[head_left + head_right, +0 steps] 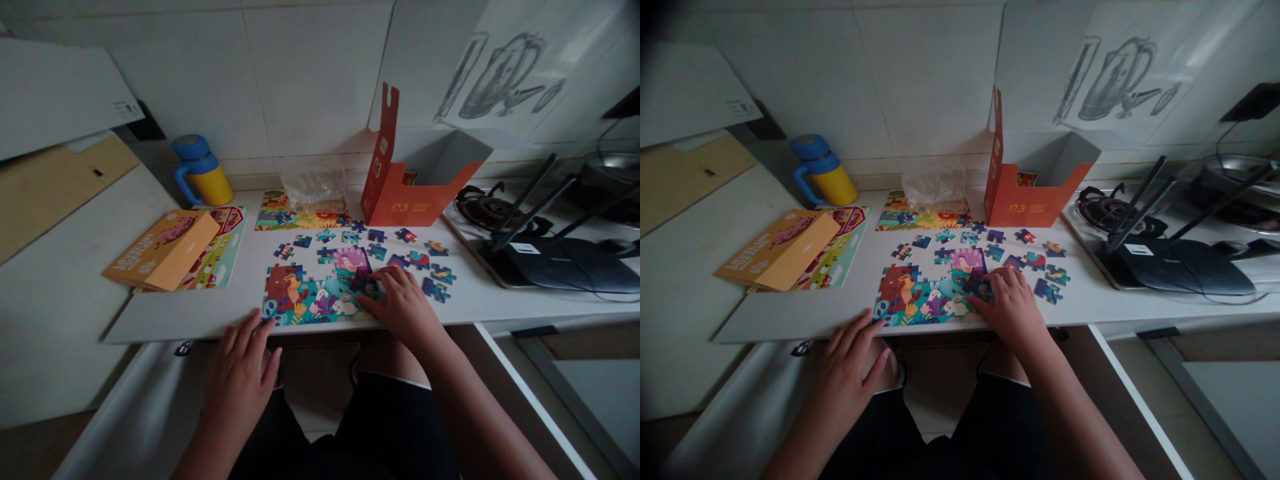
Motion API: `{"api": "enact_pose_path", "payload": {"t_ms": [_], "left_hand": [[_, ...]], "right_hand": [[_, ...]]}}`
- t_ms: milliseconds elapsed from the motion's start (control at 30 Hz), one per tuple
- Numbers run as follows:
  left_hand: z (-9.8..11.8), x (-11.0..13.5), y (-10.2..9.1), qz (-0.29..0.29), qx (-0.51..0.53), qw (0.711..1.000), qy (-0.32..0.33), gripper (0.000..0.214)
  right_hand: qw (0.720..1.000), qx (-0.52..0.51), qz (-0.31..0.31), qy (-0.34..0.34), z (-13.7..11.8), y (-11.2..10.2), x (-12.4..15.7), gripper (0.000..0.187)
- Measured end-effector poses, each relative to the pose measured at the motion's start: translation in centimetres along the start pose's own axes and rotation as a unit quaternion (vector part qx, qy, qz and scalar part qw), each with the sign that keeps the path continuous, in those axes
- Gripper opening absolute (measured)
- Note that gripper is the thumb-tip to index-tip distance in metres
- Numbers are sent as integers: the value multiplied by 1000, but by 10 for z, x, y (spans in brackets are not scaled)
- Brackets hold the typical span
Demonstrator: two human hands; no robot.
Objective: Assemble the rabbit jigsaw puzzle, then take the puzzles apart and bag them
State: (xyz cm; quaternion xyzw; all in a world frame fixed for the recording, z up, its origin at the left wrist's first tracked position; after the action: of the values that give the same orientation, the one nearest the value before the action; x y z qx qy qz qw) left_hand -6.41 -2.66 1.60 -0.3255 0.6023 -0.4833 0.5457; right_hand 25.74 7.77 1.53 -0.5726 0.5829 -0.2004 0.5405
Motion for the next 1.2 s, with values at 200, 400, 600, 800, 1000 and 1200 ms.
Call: {"api": "enact_pose_path", "payload": {"t_ms": [200,400,600,800,1000,1200], "left_hand": [[-1,1,1,-3,4,1000,-2,41],[-2,3,5,-6,4,1000,-3,42],[-1,7,7,-12,-6,1000,-3,46],[0,7,4,-9,-12,1000,-8,47],[-1,7,4,-10,-13,1000,-5,48],[-3,9,7,-11,-15,1000,-8,49]], "right_hand": [[1000,-20,-22,5,4,-3,-6,37],[998,-50,-37,5,12,1,-11,31],[997,-65,-34,-18,15,2,-13,33],[995,-72,-46,-53,3,-3,-17,33],[993,-82,-77,-46,-7,-4,-20,32],[991,-96,-80,-38,-8,2,-19,30]]}}
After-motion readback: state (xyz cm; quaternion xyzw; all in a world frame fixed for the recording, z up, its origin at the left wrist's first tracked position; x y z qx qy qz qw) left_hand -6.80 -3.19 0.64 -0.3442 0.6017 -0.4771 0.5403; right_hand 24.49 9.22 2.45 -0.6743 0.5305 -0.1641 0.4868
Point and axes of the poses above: each hand's wrist, its own x-axis away from the middle knuckle, its own y-axis out of the palm, z = x × y, the point moved 6 cm from there along -x, towards the middle knuckle, and after that the axes turned 5 degrees about -x, right-handed, at the moved point
